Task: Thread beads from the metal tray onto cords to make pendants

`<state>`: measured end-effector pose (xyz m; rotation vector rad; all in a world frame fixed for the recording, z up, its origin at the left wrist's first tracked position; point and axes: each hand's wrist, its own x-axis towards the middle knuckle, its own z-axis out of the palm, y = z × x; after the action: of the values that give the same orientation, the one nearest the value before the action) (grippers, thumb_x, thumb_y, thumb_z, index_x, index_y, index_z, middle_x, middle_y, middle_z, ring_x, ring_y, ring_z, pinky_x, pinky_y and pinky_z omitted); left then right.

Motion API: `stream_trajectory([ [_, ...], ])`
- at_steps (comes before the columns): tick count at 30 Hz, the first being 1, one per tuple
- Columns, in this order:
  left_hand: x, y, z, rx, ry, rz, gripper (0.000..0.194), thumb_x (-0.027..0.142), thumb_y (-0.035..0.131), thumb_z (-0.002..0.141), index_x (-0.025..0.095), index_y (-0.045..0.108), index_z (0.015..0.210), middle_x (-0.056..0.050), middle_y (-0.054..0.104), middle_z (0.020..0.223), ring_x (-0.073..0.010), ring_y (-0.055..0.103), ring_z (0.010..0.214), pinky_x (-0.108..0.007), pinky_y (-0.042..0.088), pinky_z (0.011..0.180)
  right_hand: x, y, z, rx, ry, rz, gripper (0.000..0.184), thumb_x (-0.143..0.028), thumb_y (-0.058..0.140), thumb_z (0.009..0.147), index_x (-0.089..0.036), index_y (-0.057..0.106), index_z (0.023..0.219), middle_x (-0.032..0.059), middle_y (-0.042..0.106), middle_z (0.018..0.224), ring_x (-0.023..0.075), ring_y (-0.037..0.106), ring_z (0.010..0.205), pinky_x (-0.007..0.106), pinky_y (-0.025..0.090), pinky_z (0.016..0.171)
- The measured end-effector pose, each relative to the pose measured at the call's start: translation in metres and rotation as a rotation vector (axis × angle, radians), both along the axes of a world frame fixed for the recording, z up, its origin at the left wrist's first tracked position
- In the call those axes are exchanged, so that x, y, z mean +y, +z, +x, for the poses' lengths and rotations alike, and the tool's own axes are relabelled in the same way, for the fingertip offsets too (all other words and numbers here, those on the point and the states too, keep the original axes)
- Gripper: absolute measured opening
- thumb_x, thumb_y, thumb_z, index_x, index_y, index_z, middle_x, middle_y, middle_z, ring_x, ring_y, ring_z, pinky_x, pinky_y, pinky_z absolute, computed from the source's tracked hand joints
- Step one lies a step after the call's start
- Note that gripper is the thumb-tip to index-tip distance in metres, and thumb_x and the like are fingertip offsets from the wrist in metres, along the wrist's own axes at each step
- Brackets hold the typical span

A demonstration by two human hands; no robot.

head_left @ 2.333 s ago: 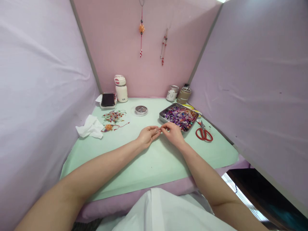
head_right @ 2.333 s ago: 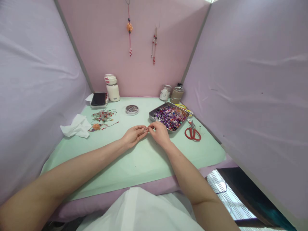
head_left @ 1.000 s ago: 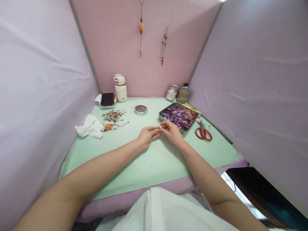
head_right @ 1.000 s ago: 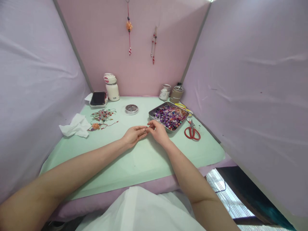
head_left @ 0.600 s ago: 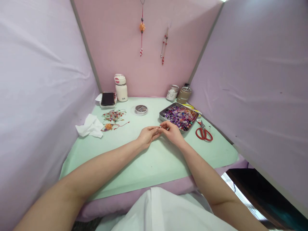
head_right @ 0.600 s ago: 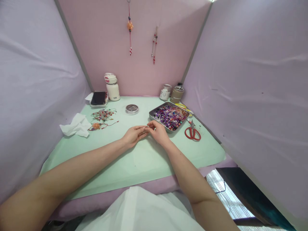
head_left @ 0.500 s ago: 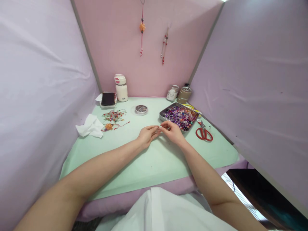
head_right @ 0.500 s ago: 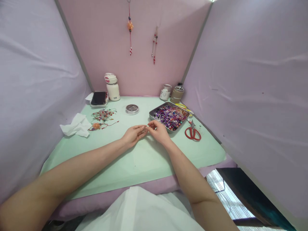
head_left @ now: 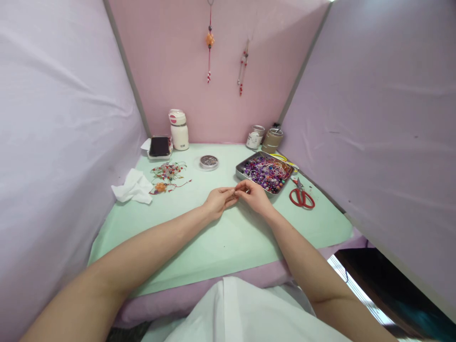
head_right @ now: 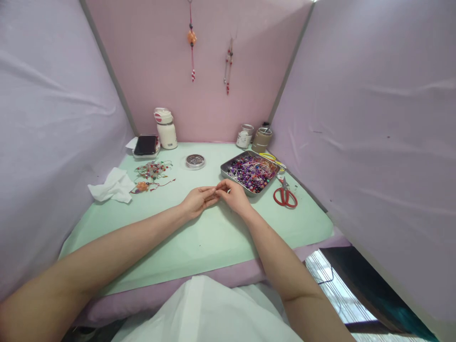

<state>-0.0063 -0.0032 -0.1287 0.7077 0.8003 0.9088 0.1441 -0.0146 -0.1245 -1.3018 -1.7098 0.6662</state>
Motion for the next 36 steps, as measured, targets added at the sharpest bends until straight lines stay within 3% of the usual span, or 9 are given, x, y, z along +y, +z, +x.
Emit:
stream_trajectory([
  [5,0.001,0.000,-0.002,0.039,-0.106,0.023,0.010,0.015,0.062,0.079,0.009,0.069,0.082,-0.013,0.071,0.087,-0.0150,0.067,0.081,-0.036,0.047,0.094,0.002,0.001,0.004,-0.038,-0.050,0.043,0.019,-0.036,0.058,0.077,-0.019,0.064,0.085,0.0032,0.065,0.080,0.0161,0.058,0.073,0.029,0.044,0.066],
  [9,0.001,0.001,-0.003,0.091,-0.231,0.033,0.009,0.013,0.062,0.078,0.008,0.068,0.080,-0.013,0.071,0.084,-0.0158,0.068,0.080,-0.035,0.048,0.092,0.000,0.006,0.003,-0.035,0.055,-0.046,0.022,-0.037,0.057,0.077,-0.019,0.067,0.084,0.0047,0.067,0.084,0.0166,0.059,0.076,0.029,0.045,0.067],
  [13,-0.001,0.002,-0.002,0.167,-0.301,0.058,0.009,0.009,0.060,0.076,0.007,0.069,0.078,-0.013,0.071,0.080,-0.0159,0.068,0.079,-0.034,0.049,0.091,-0.004,0.010,0.001,0.027,0.114,-0.117,0.020,-0.036,0.060,0.074,-0.018,0.066,0.078,0.0028,0.066,0.077,0.0139,0.056,0.066,0.027,0.045,0.060],
  [30,-0.001,0.002,0.000,0.236,-0.350,0.092,0.008,0.014,0.068,0.070,0.007,0.068,0.071,-0.013,0.071,0.077,-0.0157,0.067,0.076,-0.031,0.052,0.085,-0.004,0.010,-0.002,-0.022,0.104,-0.088,0.015,-0.032,0.058,0.073,-0.018,0.064,0.074,0.0026,0.063,0.075,0.0130,0.054,0.065,0.026,0.043,0.058],
  [36,-0.001,0.005,-0.002,0.212,-0.359,0.066,0.013,0.020,0.067,0.073,0.008,0.069,0.078,-0.013,0.072,0.084,-0.0160,0.067,0.080,-0.030,0.052,0.085,-0.002,0.011,-0.003,0.179,0.007,-0.137,0.017,-0.034,0.059,0.072,-0.018,0.058,0.072,-0.0007,0.058,0.068,0.0109,0.049,0.061,0.025,0.040,0.058],
])
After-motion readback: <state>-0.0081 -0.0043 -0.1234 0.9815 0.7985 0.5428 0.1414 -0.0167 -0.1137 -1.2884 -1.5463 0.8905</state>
